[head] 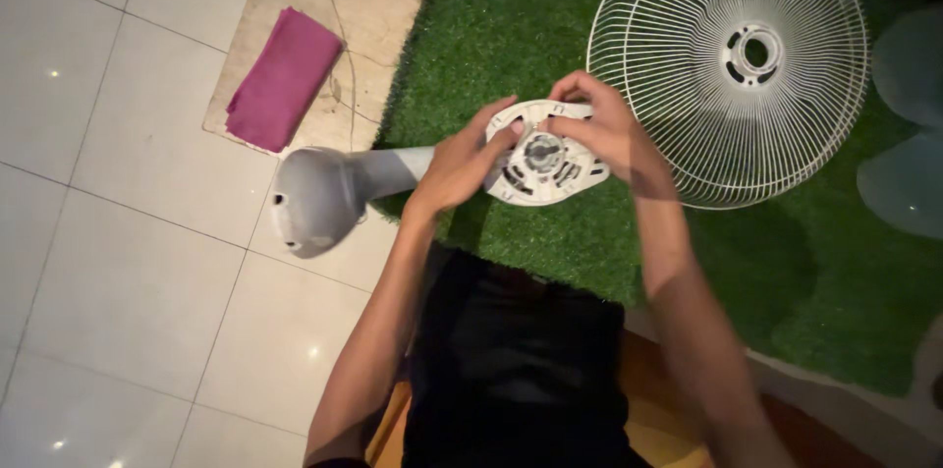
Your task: The person uses a screwdriver to tighten screws on the motor housing of a pedestal fan. They then attach the front metal cage to the fan assembly, aligning and securing it in place.
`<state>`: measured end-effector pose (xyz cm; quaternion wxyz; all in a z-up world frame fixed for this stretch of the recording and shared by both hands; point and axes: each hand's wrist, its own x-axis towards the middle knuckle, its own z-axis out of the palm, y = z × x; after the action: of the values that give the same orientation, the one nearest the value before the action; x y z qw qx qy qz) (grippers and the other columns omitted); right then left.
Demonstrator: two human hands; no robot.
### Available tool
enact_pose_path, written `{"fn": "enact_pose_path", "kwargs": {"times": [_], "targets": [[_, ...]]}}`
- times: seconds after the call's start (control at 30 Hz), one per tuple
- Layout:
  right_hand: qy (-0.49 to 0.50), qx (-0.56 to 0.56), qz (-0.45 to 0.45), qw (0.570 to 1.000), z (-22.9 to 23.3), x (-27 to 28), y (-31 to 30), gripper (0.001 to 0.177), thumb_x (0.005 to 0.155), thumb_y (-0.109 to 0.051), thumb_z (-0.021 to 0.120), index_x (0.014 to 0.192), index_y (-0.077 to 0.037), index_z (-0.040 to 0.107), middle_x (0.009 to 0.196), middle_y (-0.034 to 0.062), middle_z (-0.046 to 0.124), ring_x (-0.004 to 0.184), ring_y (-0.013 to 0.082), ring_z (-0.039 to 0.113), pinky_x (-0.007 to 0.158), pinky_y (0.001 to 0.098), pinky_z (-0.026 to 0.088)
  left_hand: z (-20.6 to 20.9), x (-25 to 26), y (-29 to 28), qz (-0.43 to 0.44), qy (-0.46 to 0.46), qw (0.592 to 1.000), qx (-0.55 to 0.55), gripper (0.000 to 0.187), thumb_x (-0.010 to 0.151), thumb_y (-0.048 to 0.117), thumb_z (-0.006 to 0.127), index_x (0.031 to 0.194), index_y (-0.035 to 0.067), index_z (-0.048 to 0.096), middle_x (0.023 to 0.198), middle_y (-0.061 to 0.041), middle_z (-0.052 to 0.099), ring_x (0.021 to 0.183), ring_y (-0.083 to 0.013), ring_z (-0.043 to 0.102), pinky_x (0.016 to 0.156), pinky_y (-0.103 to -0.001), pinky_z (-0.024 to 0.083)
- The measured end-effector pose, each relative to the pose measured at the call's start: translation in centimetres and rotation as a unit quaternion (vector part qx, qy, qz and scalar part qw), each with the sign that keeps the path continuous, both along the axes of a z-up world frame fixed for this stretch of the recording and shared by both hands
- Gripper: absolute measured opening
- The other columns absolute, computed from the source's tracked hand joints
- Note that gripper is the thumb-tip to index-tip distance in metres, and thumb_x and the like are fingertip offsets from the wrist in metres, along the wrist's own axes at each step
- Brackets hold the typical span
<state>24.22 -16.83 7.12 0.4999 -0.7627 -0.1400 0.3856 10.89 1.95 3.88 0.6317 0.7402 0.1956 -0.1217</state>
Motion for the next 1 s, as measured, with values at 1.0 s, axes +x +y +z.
{"fn": "enact_pose_path", "kwargs": {"times": [1.0], "targets": [[0.166, 0.392, -0.25, 0.87, 1.9, -7.5, 2.6, 0.022, 0.093, 0.008, 0.06, 0.114, 0.002, 0.062, 0.119, 0.0114, 0.065, 0.11, 0.0171, 0.062, 0.1, 0.0312, 0.051, 2.6, 0.8, 4.3, 0.004, -0.094, 0.993, -0.078, 0.044, 0.079, 0.022, 0.06, 0.113, -0.003, 0.072, 0.097, -0.007, 0.074, 0.088, -0.0148, 0.068, 0.079, -0.027, 0.054]]}}
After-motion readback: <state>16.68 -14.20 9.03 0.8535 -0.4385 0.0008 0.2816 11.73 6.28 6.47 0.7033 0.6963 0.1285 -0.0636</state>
